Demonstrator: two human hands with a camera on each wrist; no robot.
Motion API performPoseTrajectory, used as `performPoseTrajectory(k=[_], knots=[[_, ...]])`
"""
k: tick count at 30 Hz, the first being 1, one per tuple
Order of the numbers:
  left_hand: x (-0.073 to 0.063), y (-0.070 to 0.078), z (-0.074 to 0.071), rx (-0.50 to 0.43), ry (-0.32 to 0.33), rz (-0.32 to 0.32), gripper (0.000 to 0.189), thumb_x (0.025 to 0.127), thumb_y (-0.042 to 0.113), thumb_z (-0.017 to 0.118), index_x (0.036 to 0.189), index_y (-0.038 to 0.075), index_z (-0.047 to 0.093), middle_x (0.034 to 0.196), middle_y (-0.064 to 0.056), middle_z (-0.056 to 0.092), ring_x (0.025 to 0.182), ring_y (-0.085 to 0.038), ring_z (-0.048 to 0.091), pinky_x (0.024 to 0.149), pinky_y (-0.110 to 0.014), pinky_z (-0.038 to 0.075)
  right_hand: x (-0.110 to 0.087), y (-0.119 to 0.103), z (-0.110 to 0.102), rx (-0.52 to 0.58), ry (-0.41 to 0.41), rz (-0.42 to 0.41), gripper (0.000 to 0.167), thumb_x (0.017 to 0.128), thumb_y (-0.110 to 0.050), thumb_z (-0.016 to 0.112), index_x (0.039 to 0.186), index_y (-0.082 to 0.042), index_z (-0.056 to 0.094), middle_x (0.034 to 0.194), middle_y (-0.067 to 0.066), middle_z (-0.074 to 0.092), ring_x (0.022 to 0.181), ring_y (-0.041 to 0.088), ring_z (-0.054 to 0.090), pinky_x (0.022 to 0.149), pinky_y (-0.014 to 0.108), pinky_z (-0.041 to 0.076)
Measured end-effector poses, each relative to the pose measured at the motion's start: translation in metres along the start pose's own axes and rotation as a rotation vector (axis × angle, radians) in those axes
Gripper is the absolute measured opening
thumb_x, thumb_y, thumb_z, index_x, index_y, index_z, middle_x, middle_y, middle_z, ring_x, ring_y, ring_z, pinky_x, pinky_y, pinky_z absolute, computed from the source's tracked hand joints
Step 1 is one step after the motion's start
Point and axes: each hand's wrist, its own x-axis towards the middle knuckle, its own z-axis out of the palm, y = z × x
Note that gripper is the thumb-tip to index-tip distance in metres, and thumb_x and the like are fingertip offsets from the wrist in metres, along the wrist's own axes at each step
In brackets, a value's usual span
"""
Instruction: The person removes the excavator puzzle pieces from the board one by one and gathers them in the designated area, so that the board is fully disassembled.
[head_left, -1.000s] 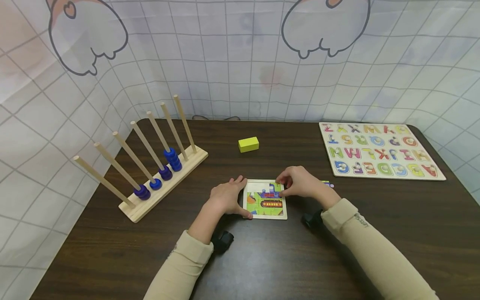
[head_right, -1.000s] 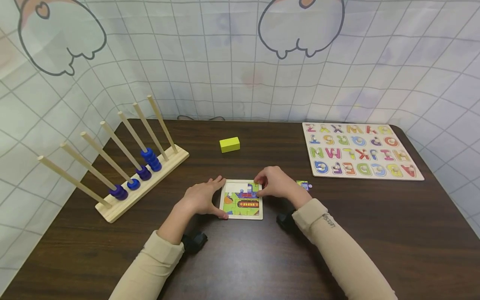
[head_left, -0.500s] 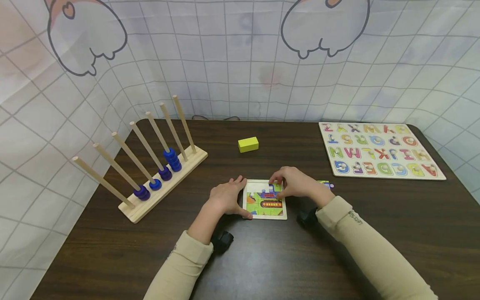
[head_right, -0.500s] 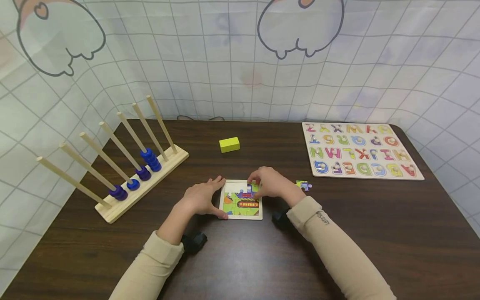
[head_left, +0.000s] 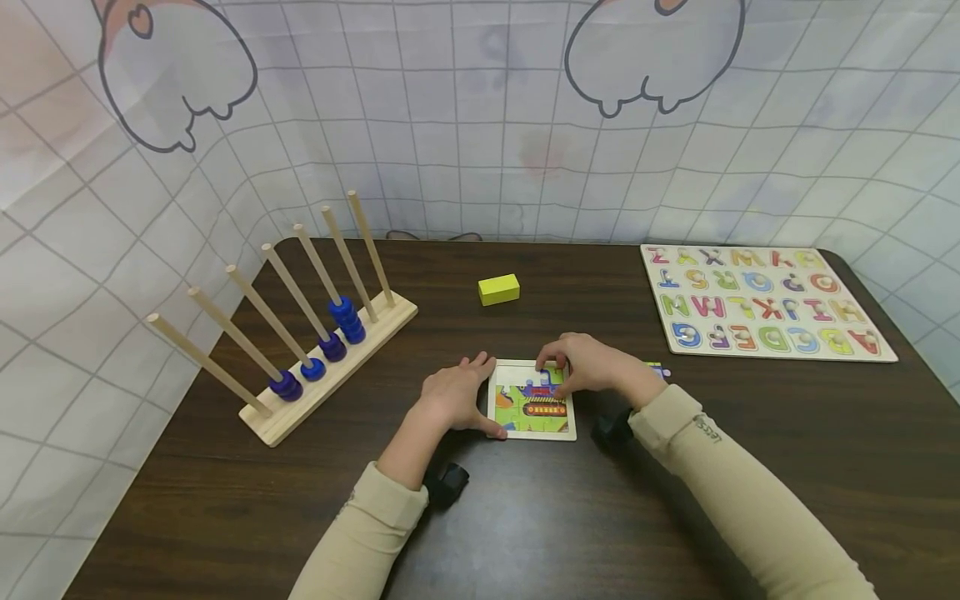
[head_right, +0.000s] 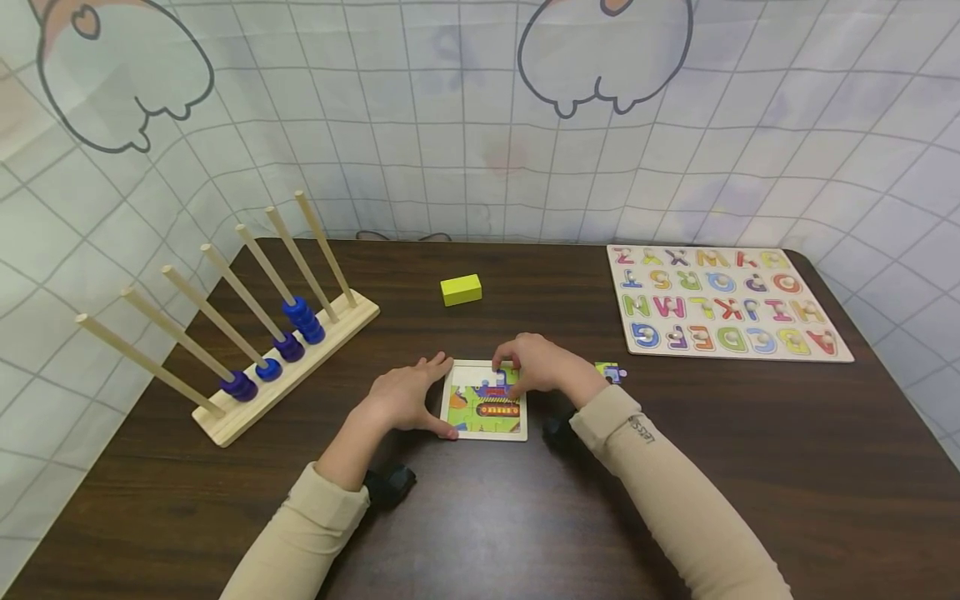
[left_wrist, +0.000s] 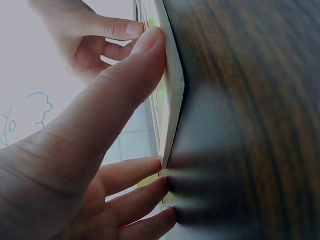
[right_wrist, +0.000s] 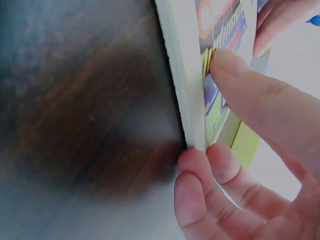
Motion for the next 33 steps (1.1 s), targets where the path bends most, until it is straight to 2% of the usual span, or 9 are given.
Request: performPoseTrajectory(k=[6,11,20,25,29,33], knots=[[-0.0009,0.0001,-0.0009,0.007,0.005,0.001,0.106,0.060,0.058,0.076,0.145,0.018,0.027,0.150,0.000,0.022,0.134,-0.023,0.027,0.094,-0.050,0.037,0.0006,-0.0019,-0.0025,-0.040,-0.017,-0.001,0.035,0.073,-0.011,0.077,0.106,-0.010,0.066,0.085,0.007,0.049,0.073,0.016,0.044,0.060,0.024,0.040],[-0.0007,0.0007,-0.0013,0.004,-0.001,-0.001,0.106,0.060,0.058,0.077,0.145,0.018,0.027,0.150,0.000,0.022,0.134,-0.022,0.027,0.094,-0.050,0.037,0.0011,-0.0027,-0.0043,-0.025,-0.034,0.007,0.035,0.072,-0.008,0.077,0.105,-0.010,0.065,0.087,0.008,0.049,0.073,0.017,0.045,0.060,0.024,0.042],[-0.0001,0.0028,-0.0004,0.008,-0.009,-0.010,0.105,0.060,0.058,0.076,0.145,0.020,0.028,0.150,0.001,0.021,0.134,-0.022,0.027,0.094,-0.051,0.036,0.0026,-0.0061,-0.0056,-0.035,-0.085,0.050,0.033,0.071,-0.007,0.078,0.099,-0.011,0.062,0.090,0.008,0.050,0.082,0.021,0.044,0.064,0.027,0.042],[-0.0004,0.0028,-0.0014,0.010,-0.016,-0.022,0.105,0.060,0.059,0.076,0.145,0.021,0.027,0.150,0.001,0.021,0.134,-0.022,0.026,0.093,-0.051,0.037,0.0013,-0.0074,-0.0057,-0.044,-0.059,0.050,0.028,0.071,-0.008,0.078,0.094,-0.012,0.063,0.093,0.010,0.047,0.079,0.020,0.046,0.065,0.028,0.044],[0.0005,0.0021,-0.0002,0.010,-0.010,-0.019,0.106,0.060,0.060,0.076,0.145,0.022,0.027,0.150,0.001,0.021,0.135,-0.023,0.026,0.092,-0.052,0.038,-0.0007,-0.0061,-0.0055,-0.042,-0.040,0.016,0.034,0.071,-0.007,0.078,0.102,-0.012,0.065,0.095,0.011,0.047,0.071,0.018,0.046,0.062,0.025,0.043],[0.0010,0.0025,0.0007,0.009,-0.005,-0.007,0.105,0.059,0.060,0.075,0.145,0.024,0.026,0.150,0.001,0.021,0.134,-0.024,0.026,0.091,-0.052,0.039,-0.0012,-0.0045,-0.0059,-0.046,-0.040,0.010,0.033,0.071,-0.006,0.078,0.102,-0.011,0.066,0.095,0.010,0.048,0.074,0.019,0.047,0.064,0.026,0.045]])
